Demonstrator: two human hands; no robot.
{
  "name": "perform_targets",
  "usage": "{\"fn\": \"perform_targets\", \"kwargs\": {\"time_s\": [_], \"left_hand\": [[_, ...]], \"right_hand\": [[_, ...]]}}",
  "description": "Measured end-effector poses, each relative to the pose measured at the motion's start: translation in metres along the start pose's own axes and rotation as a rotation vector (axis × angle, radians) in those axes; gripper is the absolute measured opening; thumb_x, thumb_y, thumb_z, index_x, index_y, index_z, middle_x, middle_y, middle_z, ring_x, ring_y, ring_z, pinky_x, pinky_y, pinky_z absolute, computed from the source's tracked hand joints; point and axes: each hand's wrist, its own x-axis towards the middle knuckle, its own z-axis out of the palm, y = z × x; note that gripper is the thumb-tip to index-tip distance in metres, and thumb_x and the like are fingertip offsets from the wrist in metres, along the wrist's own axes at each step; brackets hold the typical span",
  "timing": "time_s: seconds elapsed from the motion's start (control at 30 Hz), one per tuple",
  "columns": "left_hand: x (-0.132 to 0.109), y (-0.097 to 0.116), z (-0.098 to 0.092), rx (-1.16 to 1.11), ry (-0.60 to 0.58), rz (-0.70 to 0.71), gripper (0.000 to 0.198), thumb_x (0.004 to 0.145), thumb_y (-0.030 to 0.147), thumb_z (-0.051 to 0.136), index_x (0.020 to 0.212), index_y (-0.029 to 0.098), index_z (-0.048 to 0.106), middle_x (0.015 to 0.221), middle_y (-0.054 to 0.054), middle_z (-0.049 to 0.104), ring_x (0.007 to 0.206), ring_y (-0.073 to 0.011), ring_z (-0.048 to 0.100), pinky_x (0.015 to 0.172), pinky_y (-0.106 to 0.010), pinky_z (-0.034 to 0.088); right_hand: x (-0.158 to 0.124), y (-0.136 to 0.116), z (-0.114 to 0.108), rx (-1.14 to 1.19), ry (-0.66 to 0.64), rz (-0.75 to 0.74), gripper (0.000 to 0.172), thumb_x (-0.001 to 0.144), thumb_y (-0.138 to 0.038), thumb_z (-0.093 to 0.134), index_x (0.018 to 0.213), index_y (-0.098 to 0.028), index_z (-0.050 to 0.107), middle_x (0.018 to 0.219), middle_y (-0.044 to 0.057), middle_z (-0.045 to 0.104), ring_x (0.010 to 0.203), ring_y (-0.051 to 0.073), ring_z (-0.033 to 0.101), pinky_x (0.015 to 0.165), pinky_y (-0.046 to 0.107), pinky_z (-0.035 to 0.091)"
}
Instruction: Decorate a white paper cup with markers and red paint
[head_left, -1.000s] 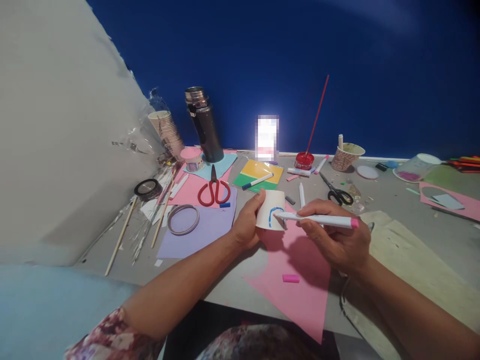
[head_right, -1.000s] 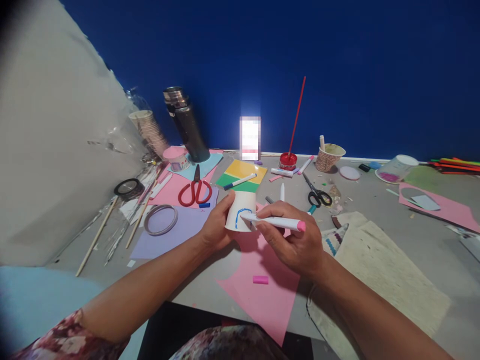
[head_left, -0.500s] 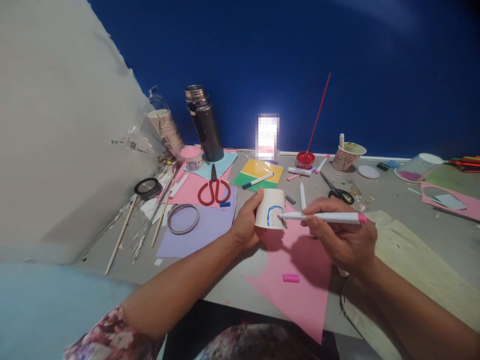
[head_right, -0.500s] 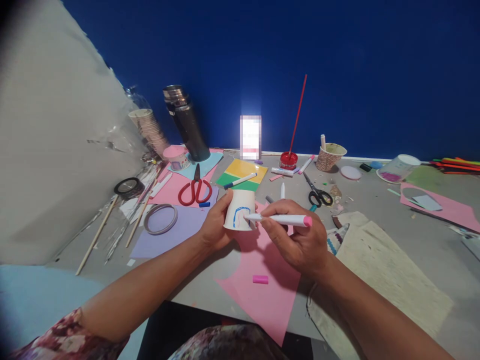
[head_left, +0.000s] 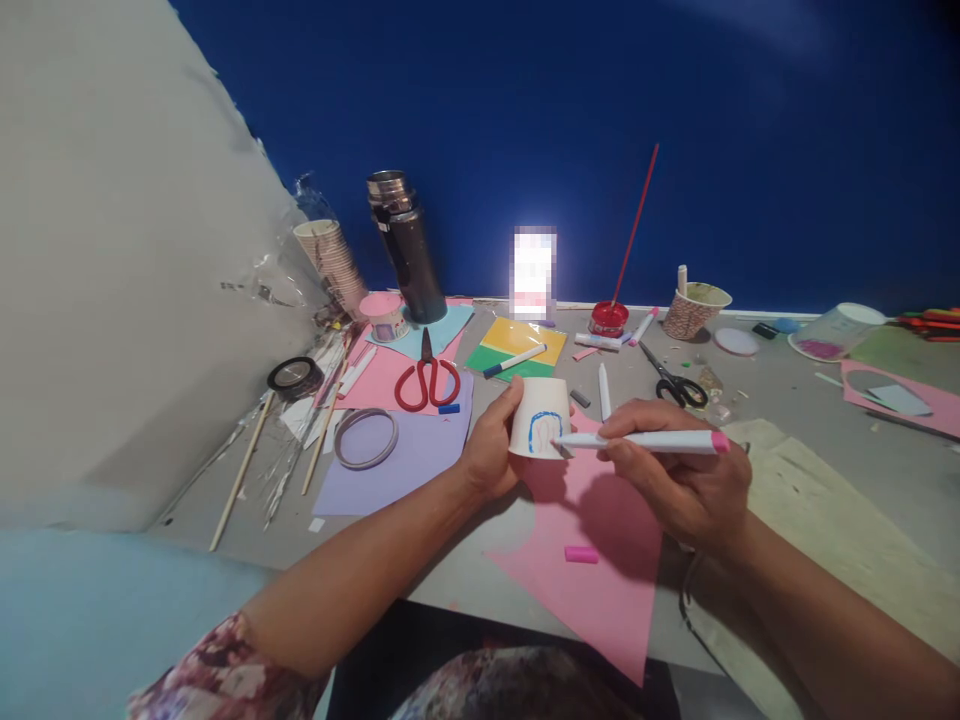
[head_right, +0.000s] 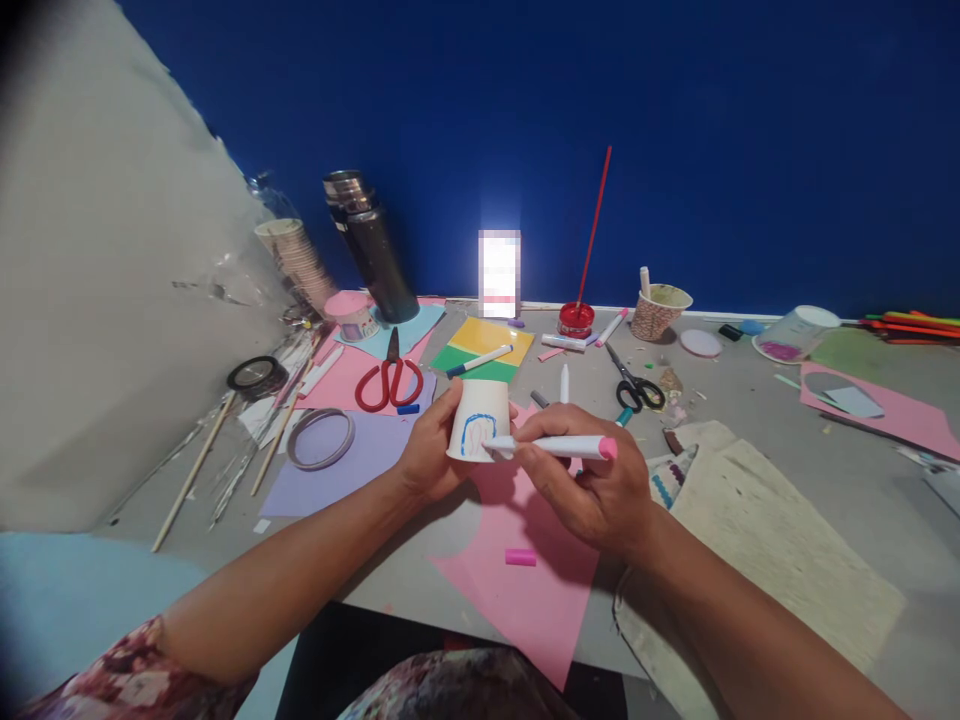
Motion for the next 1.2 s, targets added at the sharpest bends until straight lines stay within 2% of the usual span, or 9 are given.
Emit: {"fn": "perform_targets", "kwargs": {"time_s": [0.1, 0.2, 0.43, 0.53, 0.7, 0.8, 0.9, 1.0, 1.2], "left_hand": [[-0.0006, -0.0010, 0.0012, 0.008, -0.047, 0.004, 0.060, 0.103, 0.060, 0.048, 0.096, 0.007, 0.075, 0.086, -0.013, 0.074, 0.071, -0.0209, 0.069, 0.068, -0.032, 0.058], [-0.0001, -0.0012, 0.0018, -0.010, -0.072, 0.002, 0.061, 0.104, 0.059, 0.044, 0.096, 0.007, 0.075, 0.088, -0.014, 0.073, 0.071, -0.0206, 0.069, 0.069, -0.033, 0.059], [0.0000, 0.0002, 0.0022, -0.039, -0.017, -0.006, 0.061, 0.108, 0.053, 0.035, 0.100, 0.007, 0.075, 0.089, -0.014, 0.074, 0.071, -0.0211, 0.071, 0.066, -0.032, 0.059], [-0.0008, 0.0005, 0.0023, -0.037, 0.005, -0.002, 0.060, 0.108, 0.053, 0.037, 0.101, 0.007, 0.075, 0.088, -0.014, 0.075, 0.072, -0.0220, 0.072, 0.064, -0.032, 0.059], [-0.0014, 0.0007, 0.0029, -0.037, -0.083, 0.003, 0.060, 0.106, 0.055, 0.042, 0.099, 0.005, 0.075, 0.087, -0.014, 0.074, 0.070, -0.0213, 0.070, 0.066, -0.033, 0.061], [-0.0010, 0.0000, 0.0022, -0.048, -0.068, -0.005, 0.059, 0.106, 0.054, 0.043, 0.098, 0.006, 0.076, 0.088, -0.014, 0.075, 0.071, -0.0214, 0.071, 0.063, -0.032, 0.060], [-0.0003, -0.0019, 0.0007, -0.044, -0.048, 0.004, 0.058, 0.107, 0.053, 0.041, 0.099, 0.007, 0.076, 0.087, -0.014, 0.075, 0.070, -0.0210, 0.071, 0.063, -0.032, 0.060], [0.0003, -0.0041, -0.0005, -0.012, -0.096, 0.020, 0.059, 0.105, 0.055, 0.044, 0.097, 0.007, 0.077, 0.083, -0.013, 0.074, 0.067, -0.0212, 0.069, 0.063, -0.033, 0.061], [0.0009, -0.0067, -0.0009, -0.009, -0.028, 0.034, 0.053, 0.103, 0.054, 0.052, 0.094, 0.007, 0.076, 0.084, -0.013, 0.075, 0.071, -0.0208, 0.071, 0.064, -0.029, 0.060]], "right_hand": [[-0.0003, 0.0010, 0.0011, -0.037, 0.044, 0.042, 0.015, 0.094, -0.013, 0.066, 0.100, -0.025, 0.072, 0.086, 0.004, 0.079, 0.072, 0.019, 0.075, 0.063, 0.030, 0.059], [-0.0009, 0.0029, 0.0015, -0.045, 0.042, 0.035, 0.014, 0.095, -0.014, 0.067, 0.101, -0.026, 0.071, 0.086, 0.003, 0.079, 0.070, 0.018, 0.074, 0.060, 0.029, 0.057], [0.0002, -0.0007, -0.0008, -0.034, 0.004, 0.013, 0.013, 0.095, -0.012, 0.064, 0.095, -0.024, 0.069, 0.080, 0.003, 0.076, 0.064, 0.016, 0.070, 0.055, 0.028, 0.053], [0.0002, -0.0016, -0.0009, -0.020, -0.026, 0.015, 0.013, 0.095, -0.013, 0.063, 0.089, -0.023, 0.069, 0.078, 0.003, 0.075, 0.060, 0.015, 0.067, 0.052, 0.027, 0.051], [0.0005, 0.0006, -0.0002, -0.059, 0.057, -0.011, 0.012, 0.094, -0.012, 0.065, 0.097, -0.022, 0.071, 0.084, 0.004, 0.078, 0.062, 0.016, 0.070, 0.055, 0.028, 0.054], [0.0017, 0.0006, -0.0006, -0.046, 0.019, -0.011, 0.011, 0.093, -0.012, 0.065, 0.091, -0.021, 0.070, 0.080, 0.003, 0.076, 0.059, 0.014, 0.068, 0.052, 0.025, 0.052], [0.0023, 0.0010, 0.0002, -0.020, 0.033, -0.029, 0.011, 0.093, -0.011, 0.066, 0.091, -0.021, 0.071, 0.081, 0.002, 0.076, 0.063, 0.014, 0.070, 0.055, 0.024, 0.053], [0.0023, 0.0020, 0.0010, -0.033, 0.058, -0.062, 0.013, 0.093, -0.009, 0.066, 0.094, -0.021, 0.071, 0.084, 0.002, 0.077, 0.067, 0.014, 0.071, 0.056, 0.023, 0.054], [0.0031, 0.0007, 0.0014, -0.037, -0.049, -0.098, 0.016, 0.093, -0.008, 0.062, 0.094, -0.021, 0.069, 0.080, 0.002, 0.075, 0.061, 0.014, 0.069, 0.054, 0.027, 0.053]]}}
